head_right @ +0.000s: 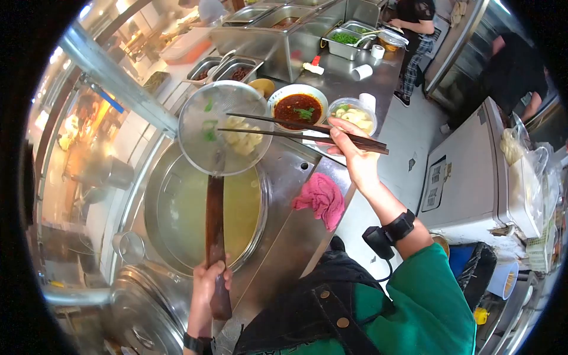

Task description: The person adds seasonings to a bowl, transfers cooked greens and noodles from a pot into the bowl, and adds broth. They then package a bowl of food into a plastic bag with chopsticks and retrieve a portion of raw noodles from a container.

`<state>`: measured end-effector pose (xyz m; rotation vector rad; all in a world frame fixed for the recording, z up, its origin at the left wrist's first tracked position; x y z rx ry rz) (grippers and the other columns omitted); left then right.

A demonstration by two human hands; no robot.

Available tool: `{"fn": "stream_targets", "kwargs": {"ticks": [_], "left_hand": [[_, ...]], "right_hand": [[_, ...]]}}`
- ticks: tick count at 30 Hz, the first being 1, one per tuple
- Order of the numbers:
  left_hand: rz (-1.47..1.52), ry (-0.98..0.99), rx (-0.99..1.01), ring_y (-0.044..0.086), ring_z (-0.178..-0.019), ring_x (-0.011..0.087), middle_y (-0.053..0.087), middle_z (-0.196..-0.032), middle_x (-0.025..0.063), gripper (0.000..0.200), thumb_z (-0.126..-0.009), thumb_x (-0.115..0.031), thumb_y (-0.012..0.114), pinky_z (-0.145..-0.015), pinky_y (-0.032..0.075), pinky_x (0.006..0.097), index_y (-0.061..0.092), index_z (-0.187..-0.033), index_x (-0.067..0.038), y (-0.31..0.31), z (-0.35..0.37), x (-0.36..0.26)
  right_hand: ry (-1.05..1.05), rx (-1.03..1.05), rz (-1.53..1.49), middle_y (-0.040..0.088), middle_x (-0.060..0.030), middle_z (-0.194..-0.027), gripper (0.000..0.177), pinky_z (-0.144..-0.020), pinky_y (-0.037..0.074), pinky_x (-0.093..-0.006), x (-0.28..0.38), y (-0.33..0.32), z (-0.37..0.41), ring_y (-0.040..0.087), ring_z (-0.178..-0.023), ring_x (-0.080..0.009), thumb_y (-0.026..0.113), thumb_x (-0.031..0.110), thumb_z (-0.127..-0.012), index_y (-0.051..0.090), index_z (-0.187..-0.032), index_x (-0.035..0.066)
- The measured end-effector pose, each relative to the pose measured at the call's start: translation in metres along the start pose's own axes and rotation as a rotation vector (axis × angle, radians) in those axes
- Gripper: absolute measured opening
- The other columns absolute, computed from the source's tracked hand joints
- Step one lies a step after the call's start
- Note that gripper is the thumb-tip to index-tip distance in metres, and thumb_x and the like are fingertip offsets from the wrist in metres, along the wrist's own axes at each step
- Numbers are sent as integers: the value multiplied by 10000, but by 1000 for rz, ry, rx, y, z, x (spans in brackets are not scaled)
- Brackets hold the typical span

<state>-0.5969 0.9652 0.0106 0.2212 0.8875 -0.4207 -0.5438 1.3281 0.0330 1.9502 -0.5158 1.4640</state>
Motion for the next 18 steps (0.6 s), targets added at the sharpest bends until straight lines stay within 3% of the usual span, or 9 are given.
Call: {"fn": "stream_targets", "kwargs": {"ticks": [3, 14, 18], "left_hand": [[26, 86, 71, 474, -442, 138, 487, -580, 69, 222, -774, -66, 510, -397, 400, 251, 509, -971, 34, 22, -24, -20], [-317, 347, 103, 484, -431, 102, 504, -569, 42, 117, -816, -87, 491, -399, 389, 222, 517, -838, 25, 56, -79, -41], [-602, 465, -58, 526, -427, 166, 508, -483, 61, 152, -802, -139, 518, -440, 414, 292, 529, -815, 12, 46, -92, -34]], "right_hand": [[-30, -126, 56, 590, -123, -959, 250, -624, 499, -209, -1, -21, -3, 620, -787, -192, 527, 97, -839, 548, -1044, -45], [-73, -284, 89, 590, -119, -954, 238, -642, 496, -219, -5, -66, 1, 612, -783, -174, 538, 110, -837, 563, -1011, -49], [-90, -304, 111, 600, -109, -916, 222, -642, 496, -221, 4, -70, 6, 593, -737, -141, 550, 112, -829, 580, -991, -36]]}}
Point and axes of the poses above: each hand's wrist, its own z-axis away from the middle knuckle, its own y-axis out of the palm, x = y × z, the point moved 4 cm from there along -z, towards the middle knuckle
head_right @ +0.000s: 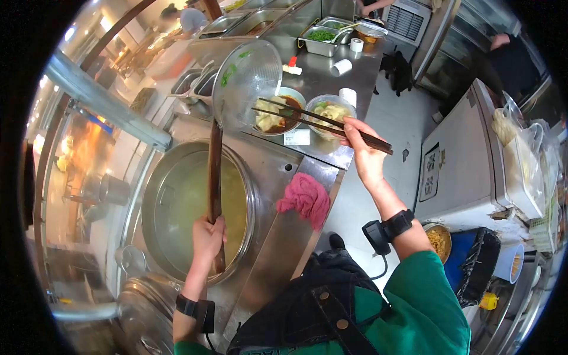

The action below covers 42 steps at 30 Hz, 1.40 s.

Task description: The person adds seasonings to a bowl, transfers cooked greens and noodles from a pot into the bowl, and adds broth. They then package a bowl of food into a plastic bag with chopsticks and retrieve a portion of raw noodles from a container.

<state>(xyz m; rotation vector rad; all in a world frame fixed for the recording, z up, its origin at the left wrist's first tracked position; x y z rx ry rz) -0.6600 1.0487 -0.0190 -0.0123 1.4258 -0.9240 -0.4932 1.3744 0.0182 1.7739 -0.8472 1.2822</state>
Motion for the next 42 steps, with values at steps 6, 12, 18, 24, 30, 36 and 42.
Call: {"fn": "stream_targets", "kwargs": {"ticks": [6, 12, 18, 24, 30, 36, 42], "left_hand": [[-458, 98, -238, 538, -457, 293, 490, -451, 125, 302, -755, -220, 566, -498, 434, 381, 577, -994, -35, -24, 14, -5], [-519, -60, -406, 542, -461, 293, 481, -440, 119, 360, -743, -209, 589, -509, 443, 382, 567, -1071, -60, -86, 68, 62], [-743, -262, -428, 574, -568, 314, 551, -548, 139, 347, -732, -178, 574, -547, 454, 409, 559, -1060, -64, -152, 114, 164], [-869, -622, -74, 582, -747, 372, 594, -728, 215, 230, -739, -200, 510, -681, 457, 435, 574, -863, -17, -149, 79, 215], [-280, -789, 134, 603, -541, 288, 585, -627, 165, 245, -731, -142, 504, -533, 478, 393, 556, -755, 96, -104, 88, 185], [513, -890, 267, 525, -514, 162, 531, -602, 80, 112, -779, -67, 505, -482, 439, 274, 530, -759, 40, -29, 48, 131], [1022, -916, 298, 480, -520, 133, 463, -611, 29, 177, -809, -87, 474, -478, 416, 245, 475, -901, 64, -11, 20, 147]], "right_hand": [[-68, -41, 98, 603, -100, -911, 222, -627, 477, -218, 15, -5, 6, 571, -690, -128, 549, 101, -827, 581, -994, -41], [-53, 91, 82, 601, -112, -918, 256, -639, 471, -225, 24, 18, 16, 564, -679, -131, 545, 123, -830, 563, -1022, -44], [-61, 289, 121, 608, -136, -941, 215, -626, 481, -230, 6, 56, 29, 572, -720, -138, 542, 95, -829, 574, -988, -46], [-50, 410, 169, 619, -136, -930, 197, -622, 487, -225, -7, 78, 32, 571, -697, -125, 534, 83, -835, 579, -982, -40], [-52, 386, 158, 613, -151, -945, 198, -615, 491, -229, -7, 72, 22, 587, -733, -148, 526, 91, -838, 579, -973, -44], [-29, 333, 102, 607, -164, -950, 212, -606, 492, -235, -14, 60, 20, 591, -739, -166, 527, 91, -837, 565, -991, -50], [-48, 261, 141, 606, -152, -939, 213, -594, 491, -234, -2, 45, 15, 589, -749, -165, 544, 95, -829, 570, -982, -50]]}}
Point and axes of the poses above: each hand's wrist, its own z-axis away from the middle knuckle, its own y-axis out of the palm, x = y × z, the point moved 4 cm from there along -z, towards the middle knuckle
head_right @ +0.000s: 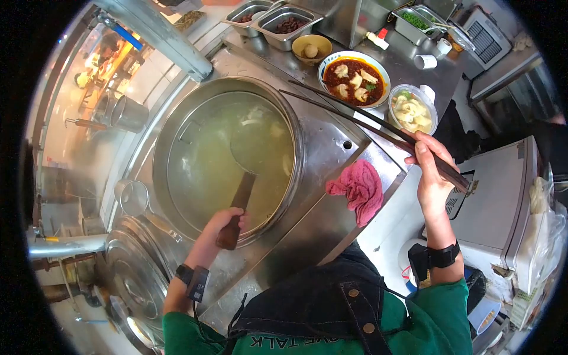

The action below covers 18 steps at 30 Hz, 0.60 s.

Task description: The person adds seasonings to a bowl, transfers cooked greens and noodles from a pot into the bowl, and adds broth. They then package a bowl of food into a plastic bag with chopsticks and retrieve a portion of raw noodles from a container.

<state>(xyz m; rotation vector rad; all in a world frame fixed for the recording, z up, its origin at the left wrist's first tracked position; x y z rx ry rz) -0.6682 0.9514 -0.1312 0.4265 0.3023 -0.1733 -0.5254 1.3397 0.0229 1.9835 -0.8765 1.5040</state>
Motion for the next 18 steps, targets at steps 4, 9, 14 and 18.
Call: {"fn": "stream_targets", "kwargs": {"ticks": [4, 9, 14, 18], "left_hand": [[47, 70, -95, 472, -526, 141, 476, -623, 39, 187, -795, -87, 477, -498, 400, 259, 489, -914, 56, -4, 14, -5], [57, 202, -73, 471, -527, 140, 487, -645, 41, 214, -792, -102, 489, -486, 392, 242, 493, -939, 53, -17, 31, 9], [15, 269, -99, 475, -557, 128, 488, -655, 48, 261, -785, -104, 497, -485, 393, 230, 488, -995, 50, -35, 45, 27], [21, 325, -198, 489, -531, 149, 509, -631, 67, 243, -761, -118, 522, -476, 400, 254, 521, -961, 20, -39, 67, 46]], "right_hand": [[15, -40, -17, 597, -134, -937, 213, -598, 489, -236, 1, 3, 0, 590, -750, -165, 535, 83, -830, 564, -993, -52], [-38, 68, -28, 608, -154, -949, 208, -603, 484, -226, 12, 20, 2, 592, -754, -163, 522, 84, -837, 559, -994, -47], [-40, 87, -14, 612, -146, -948, 212, -600, 481, -220, 13, 26, 5, 589, -755, -153, 531, 98, -837, 563, -988, -47], [25, 211, 93, 616, -112, -949, 217, -619, 488, -219, 7, 40, 11, 582, -773, -129, 540, 83, -833, 571, -1021, -19]]}}
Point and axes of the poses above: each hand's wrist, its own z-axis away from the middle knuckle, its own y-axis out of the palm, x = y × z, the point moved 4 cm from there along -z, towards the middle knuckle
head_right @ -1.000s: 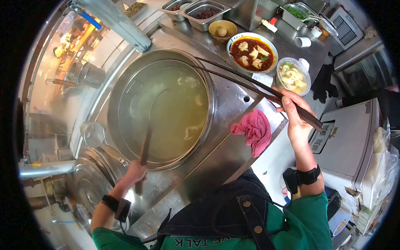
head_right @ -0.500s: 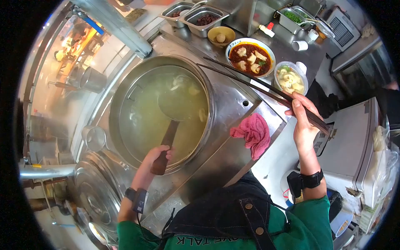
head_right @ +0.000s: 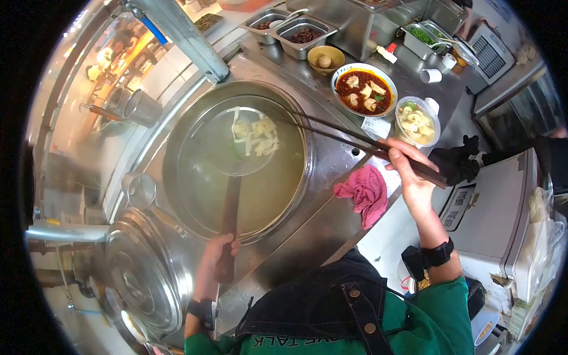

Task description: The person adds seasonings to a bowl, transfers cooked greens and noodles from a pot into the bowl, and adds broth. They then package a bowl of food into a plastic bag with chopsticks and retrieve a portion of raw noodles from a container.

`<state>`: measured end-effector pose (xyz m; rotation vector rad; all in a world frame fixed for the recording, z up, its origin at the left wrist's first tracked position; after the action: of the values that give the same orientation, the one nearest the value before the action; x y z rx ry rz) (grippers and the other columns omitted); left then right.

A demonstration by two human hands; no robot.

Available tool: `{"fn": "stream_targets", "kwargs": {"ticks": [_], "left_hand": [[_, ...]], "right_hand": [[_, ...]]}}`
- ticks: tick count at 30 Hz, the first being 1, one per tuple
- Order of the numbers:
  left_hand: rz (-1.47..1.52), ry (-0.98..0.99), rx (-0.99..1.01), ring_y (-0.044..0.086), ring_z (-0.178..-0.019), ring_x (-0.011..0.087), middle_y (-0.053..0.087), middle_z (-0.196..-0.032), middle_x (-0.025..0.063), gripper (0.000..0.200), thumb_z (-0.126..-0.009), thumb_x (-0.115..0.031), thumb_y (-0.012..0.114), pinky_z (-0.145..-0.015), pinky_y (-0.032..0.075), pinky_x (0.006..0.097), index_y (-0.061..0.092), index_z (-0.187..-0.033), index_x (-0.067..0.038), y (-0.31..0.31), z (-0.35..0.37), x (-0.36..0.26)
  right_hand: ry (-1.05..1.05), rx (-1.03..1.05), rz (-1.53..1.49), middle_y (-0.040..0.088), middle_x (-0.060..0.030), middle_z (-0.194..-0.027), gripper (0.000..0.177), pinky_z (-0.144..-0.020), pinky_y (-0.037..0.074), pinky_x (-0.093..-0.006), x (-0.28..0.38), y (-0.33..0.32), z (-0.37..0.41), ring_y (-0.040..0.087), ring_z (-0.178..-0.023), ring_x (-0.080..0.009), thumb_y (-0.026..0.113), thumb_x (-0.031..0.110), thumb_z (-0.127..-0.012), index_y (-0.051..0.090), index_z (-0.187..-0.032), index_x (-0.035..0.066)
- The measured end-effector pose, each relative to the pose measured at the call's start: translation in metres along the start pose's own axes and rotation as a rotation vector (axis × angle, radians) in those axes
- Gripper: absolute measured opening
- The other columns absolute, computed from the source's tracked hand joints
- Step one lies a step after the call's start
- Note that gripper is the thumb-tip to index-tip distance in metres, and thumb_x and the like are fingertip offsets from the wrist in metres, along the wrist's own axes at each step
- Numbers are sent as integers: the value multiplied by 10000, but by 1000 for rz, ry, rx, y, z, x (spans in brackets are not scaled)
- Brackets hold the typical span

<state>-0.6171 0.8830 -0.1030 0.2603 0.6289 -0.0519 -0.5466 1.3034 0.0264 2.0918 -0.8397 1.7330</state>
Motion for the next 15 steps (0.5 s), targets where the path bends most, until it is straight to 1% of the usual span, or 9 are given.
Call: {"fn": "stream_targets", "kwargs": {"ticks": [2, 4, 6, 7, 9, 11, 12, 14, 15], "left_hand": [[-24, 23, -40, 487, -522, 149, 507, -629, 67, 259, -756, -118, 521, -466, 398, 258, 518, -977, 17, -5, 13, 8], [-47, 50, -82, 485, -512, 149, 505, -626, 67, 275, -751, -118, 520, -455, 396, 262, 515, -993, 14, -8, 28, 12], [-154, 120, -131, 480, -493, 144, 492, -611, 54, 311, -745, -123, 514, -437, 387, 257, 504, -1021, 21, -4, 48, 10], [-154, 123, -134, 480, -493, 144, 492, -611, 54, 311, -745, -123, 514, -437, 387, 257, 504, -1021, 21, -3, 55, 10], [-103, 112, -179, 474, -482, 134, 484, -604, 41, 330, -738, -130, 514, -434, 382, 243, 497, -1031, 20, -3, 68, 11], [-78, 118, -191, 471, -480, 133, 480, -602, 41, 329, -737, -136, 519, -433, 380, 242, 496, -1027, 19, -3, 82, 6], [-51, 129, -199, 467, -479, 132, 476, -599, 41, 329, -736, -142, 523, -432, 378, 242, 496, -1022, 18, -5, 88, 3], [-1, 130, -164, 452, -471, 126, 467, -593, 34, 331, -731, -163, 536, -427, 371, 241, 498, -1015, 3, -8, 97, -5], [16, 171, -186, 444, -464, 124, 461, -589, 29, 335, -728, -175, 544, -424, 365, 237, 499, -1014, -7, -13, 100, -9]], "right_hand": [[27, 120, 16, 612, -115, -963, 236, -637, 483, -218, 0, 17, 0, 575, -783, -119, 532, 73, -834, 562, -1055, -5], [86, 246, 58, 603, -93, -998, 317, -689, 452, -201, -9, 33, -1, 528, -832, -71, 502, 54, -843, 507, -1160, 46], [87, 347, 23, 596, -78, -1020, 346, -705, 443, -203, -13, 58, -2, 511, -845, -61, 510, 58, -838, 487, -1184, 56], [85, 348, 20, 596, -78, -1020, 346, -705, 443, -203, -14, 70, -4, 511, -845, -61, 510, 58, -838, 487, -1184, 56], [227, 334, -162, 601, -61, -987, 291, -678, 446, -219, -26, 96, -6, 515, -808, -68, 538, 81, -829, 538, -1118, 48], [29, 365, -226, 613, -48, -879, 212, -633, 446, -235, -47, 123, -8, 522, -746, -69, 556, 106, -819, 585, -1017, 34], [46, 370, -223, 613, -48, -879, 212, -633, 446, -235, -62, 132, -4, 522, -746, -69, 556, 106, -819, 585, -1017, 34], [-100, 515, -86, 596, -56, -734, 144, -578, 438, -238, -67, 150, 2, 529, -635, -83, 565, 104, -802, 607, -923, 39], [-154, 569, 123, 578, -94, -648, 139, -536, 437, -254, -64, 146, 5, 539, -542, -123, 567, 86, -782, 610, -913, 66]]}}
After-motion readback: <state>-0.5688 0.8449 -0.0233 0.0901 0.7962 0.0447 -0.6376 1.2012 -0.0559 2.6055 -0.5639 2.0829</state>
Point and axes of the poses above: each hand's wrist, its own z-axis away from the middle knuckle, its own y-axis out of the palm, x = y × z, the point moved 4 cm from there along -z, towards the middle knuckle
